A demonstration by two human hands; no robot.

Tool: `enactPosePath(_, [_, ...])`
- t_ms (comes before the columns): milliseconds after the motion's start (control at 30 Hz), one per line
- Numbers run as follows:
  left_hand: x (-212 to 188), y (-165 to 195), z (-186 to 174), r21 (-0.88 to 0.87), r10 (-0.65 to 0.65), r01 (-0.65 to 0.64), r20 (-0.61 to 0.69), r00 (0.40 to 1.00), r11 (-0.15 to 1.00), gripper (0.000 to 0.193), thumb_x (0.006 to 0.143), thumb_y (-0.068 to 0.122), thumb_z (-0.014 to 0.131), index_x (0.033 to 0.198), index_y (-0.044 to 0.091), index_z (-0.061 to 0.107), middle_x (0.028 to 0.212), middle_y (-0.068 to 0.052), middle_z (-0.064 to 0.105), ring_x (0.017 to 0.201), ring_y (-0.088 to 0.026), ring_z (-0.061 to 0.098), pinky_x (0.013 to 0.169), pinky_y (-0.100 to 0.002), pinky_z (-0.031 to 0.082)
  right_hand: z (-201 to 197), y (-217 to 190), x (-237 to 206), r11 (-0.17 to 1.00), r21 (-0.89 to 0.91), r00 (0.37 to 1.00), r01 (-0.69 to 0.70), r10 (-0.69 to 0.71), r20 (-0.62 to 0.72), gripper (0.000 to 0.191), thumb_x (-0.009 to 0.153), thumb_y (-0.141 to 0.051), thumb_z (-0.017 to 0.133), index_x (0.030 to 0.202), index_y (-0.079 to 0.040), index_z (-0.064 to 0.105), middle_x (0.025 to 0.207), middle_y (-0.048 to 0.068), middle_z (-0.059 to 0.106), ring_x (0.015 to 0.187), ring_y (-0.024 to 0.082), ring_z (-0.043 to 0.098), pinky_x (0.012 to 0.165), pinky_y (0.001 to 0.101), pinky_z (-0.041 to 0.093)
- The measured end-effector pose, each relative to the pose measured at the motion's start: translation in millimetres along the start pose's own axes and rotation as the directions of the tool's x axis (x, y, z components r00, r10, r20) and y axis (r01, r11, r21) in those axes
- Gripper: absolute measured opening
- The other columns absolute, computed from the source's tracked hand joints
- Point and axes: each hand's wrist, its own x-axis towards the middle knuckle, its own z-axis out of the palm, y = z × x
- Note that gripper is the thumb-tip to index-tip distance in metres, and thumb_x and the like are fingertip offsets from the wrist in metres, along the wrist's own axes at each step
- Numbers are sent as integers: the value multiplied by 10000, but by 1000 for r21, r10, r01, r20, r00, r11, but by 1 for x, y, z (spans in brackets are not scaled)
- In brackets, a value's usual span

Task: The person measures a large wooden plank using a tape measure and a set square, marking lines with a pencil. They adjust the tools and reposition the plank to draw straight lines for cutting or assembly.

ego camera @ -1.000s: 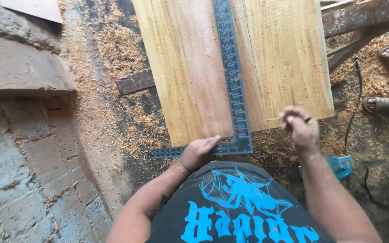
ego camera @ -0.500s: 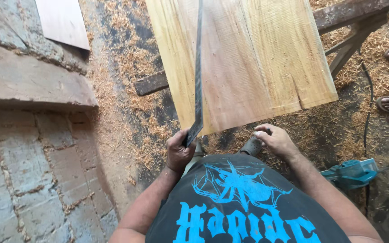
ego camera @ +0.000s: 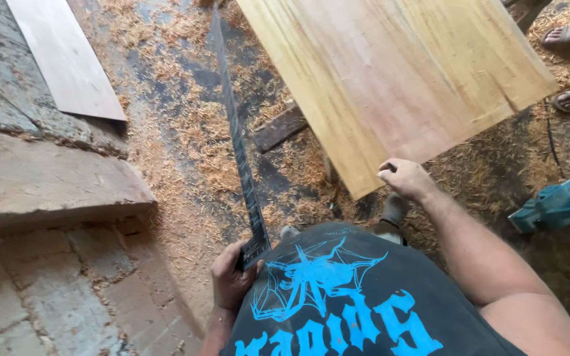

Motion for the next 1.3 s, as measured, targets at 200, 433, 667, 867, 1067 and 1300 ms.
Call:
enactPosePath(200, [15, -61, -72, 25, 45, -43, -94, 995, 999, 328, 768, -35, 663, 1090, 20, 695, 888, -107, 703, 769, -201, 691, 717, -311, 555, -40, -38, 12, 880, 268, 888, -392, 438, -139, 443, 952, -175, 671, 1393, -144, 646, 1102, 140, 745, 822, 174, 665, 655, 320, 522])
enactPosePath(433, [91, -109, -90, -50, -213, 208, -275, 937, 977, 130, 919, 61, 732, 1042, 23, 740, 665, -5, 572, 605, -66, 480, 547, -249, 412, -109, 8, 80, 789, 406, 648, -460, 612, -454, 741, 982, -164, 711, 1632, -280, 376, 1046, 150, 684, 619, 173, 595, 444, 329, 407])
enactPosePath(667, [202, -131, -135, -21, -183, 186, -331, 926, 982, 127, 942, 88, 702, 1044, 15, 719, 726, 28, 608, 653, -27, 498, 580, -214, 434, -92, 12, 174, 741, 505, 506, -443, 672, -540, 542, 905, -108, 654, 1403, -81, 443, 785, 114, 638, 496, 177, 571, 376, 373, 415])
enactPosePath(867, [296, -180, -170, -43, -140, 133, -363, 921, 990, 143, 963, 80, 692, 1078, -5, 691, 825, 9, 656, 762, -42, 576, 699, -215, 501, -74, -52, 228, 635, 350, 532, -689, 771, -351, 269, 958, -271, 666, 1015, -12, 705, 767, 167, 703, 535, 250, 576, 498, 422, 443])
enactPosePath(1067, [415, -273, -239, -128, -108, 83, -203, 973, 988, 289, 953, 235, 715, 1078, -23, 676, 823, -6, 621, 727, -81, 550, 648, -238, 476, 8, -129, 248, 722, 429, 540, -542, 691, -480, 285, 955, -271, 698, 1186, -104, 692, 893, 132, 720, 649, 238, 628, 547, 393, 482])
enactPosePath(1300, [585, -313, -289, -102, 214, -220, -68, 975, 970, 657, 1025, 620, 558, 1190, -7, 669, 891, -44, 654, 802, -137, 622, 730, -284, 505, 100, -212, 190, 552, 622, 316, -555, 832, -456, 300, 1026, -323, 720, 1171, -61, 707, 1032, 117, 694, 823, 155, 586, 679, 235, 417])
